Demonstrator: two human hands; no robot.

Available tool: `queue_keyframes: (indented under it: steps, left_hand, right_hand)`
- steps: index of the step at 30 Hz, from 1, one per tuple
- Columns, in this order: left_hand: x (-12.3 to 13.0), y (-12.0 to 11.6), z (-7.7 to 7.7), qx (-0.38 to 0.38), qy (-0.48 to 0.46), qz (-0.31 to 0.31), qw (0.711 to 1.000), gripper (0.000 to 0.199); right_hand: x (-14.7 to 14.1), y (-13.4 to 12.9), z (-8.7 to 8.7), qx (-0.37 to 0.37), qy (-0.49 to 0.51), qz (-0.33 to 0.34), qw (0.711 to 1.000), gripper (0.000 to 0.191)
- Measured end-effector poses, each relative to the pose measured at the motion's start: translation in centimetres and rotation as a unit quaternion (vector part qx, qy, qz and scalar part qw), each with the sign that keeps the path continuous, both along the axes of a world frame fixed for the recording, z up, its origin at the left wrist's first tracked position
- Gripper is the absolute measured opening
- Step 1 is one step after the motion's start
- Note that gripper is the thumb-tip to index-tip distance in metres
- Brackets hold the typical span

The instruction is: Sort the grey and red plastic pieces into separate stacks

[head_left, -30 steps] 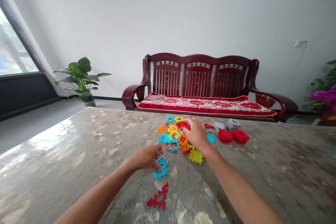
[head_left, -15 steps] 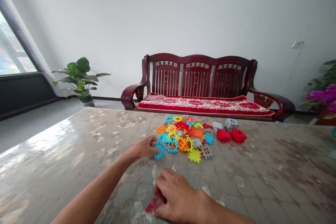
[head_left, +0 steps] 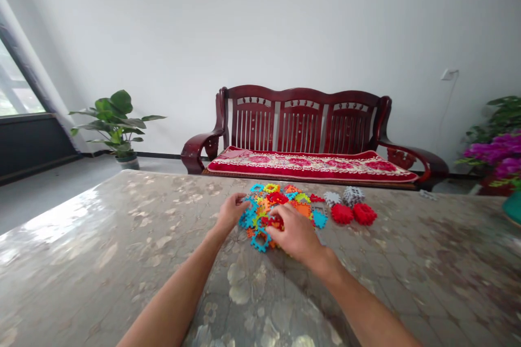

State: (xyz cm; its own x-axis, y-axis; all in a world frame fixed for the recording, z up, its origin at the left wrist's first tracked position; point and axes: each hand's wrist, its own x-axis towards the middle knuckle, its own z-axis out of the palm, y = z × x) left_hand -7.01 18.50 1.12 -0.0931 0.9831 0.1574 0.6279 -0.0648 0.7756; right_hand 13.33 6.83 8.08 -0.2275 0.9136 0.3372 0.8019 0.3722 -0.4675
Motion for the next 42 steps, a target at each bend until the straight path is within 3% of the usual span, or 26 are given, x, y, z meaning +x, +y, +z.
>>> queue_keyframes:
  steps: [5, 10, 13, 17, 21, 28, 32, 35, 38, 42]
  left_hand:
    - [-0.5, 0.1, -0.6, 0.007, 0.051, 0.03, 0.998, 0.04]
    - [-0.8, -0.9, -0.8, -0.002, 0.073, 0.045, 0.996, 0.044]
    - [-0.7, -1.5, -0.5, 0.001, 0.093, 0.043, 0.995, 0.048]
    - [-0.8, -1.8, -0.3, 0.002, 0.129, 0.023, 0.991, 0.048]
    - [-1.3, -1.6, -0.4, 0.004, 0.117, -0.005, 0.993, 0.047]
    - [-1.7, -0.7, -0.7, -0.017, 0.113, 0.002, 0.993, 0.046]
    - [-1.6, -0.3, -0.9, -0.017, 0.122, 0.003, 0.992, 0.044]
    - [-1.6, -0.1, -1.1, -0.017, 0.124, 0.015, 0.992, 0.042]
    - [-1.5, 0.0, -1.1, -0.011, 0.129, 0.017, 0.991, 0.039]
    - [-1.4, 0.0, -1.1, 0.001, 0.143, 0.018, 0.99, 0.037]
  right_hand:
    - [3.5, 3.3, 0.3, 0.069, 0.084, -0.07, 0.992, 0.029]
    - [8.2, 3.7, -2.9, 0.074, 0.209, -0.156, 0.962, 0.028]
    - [9.7, 3.4, -5.1, 0.088, 0.207, -0.167, 0.96, 0.03]
    - [10.1, 2.4, -6.9, 0.095, 0.167, -0.111, 0.975, 0.035]
    - [10.1, 1.6, -7.2, 0.075, 0.129, -0.066, 0.987, 0.046]
    - [8.6, 2.5, -7.1, 0.067, 0.106, -0.094, 0.988, 0.041]
    - [7.5, 3.3, -7.3, 0.066, 0.123, -0.065, 0.988, 0.045]
    - [8.2, 3.9, -7.8, 0.071, 0.168, -0.06, 0.981, 0.045]
    - [10.0, 4.4, -8.3, 0.06, 0.206, -0.1, 0.972, 0.046]
    - [11.4, 4.5, -8.2, 0.02, 0.156, -0.127, 0.979, 0.048]
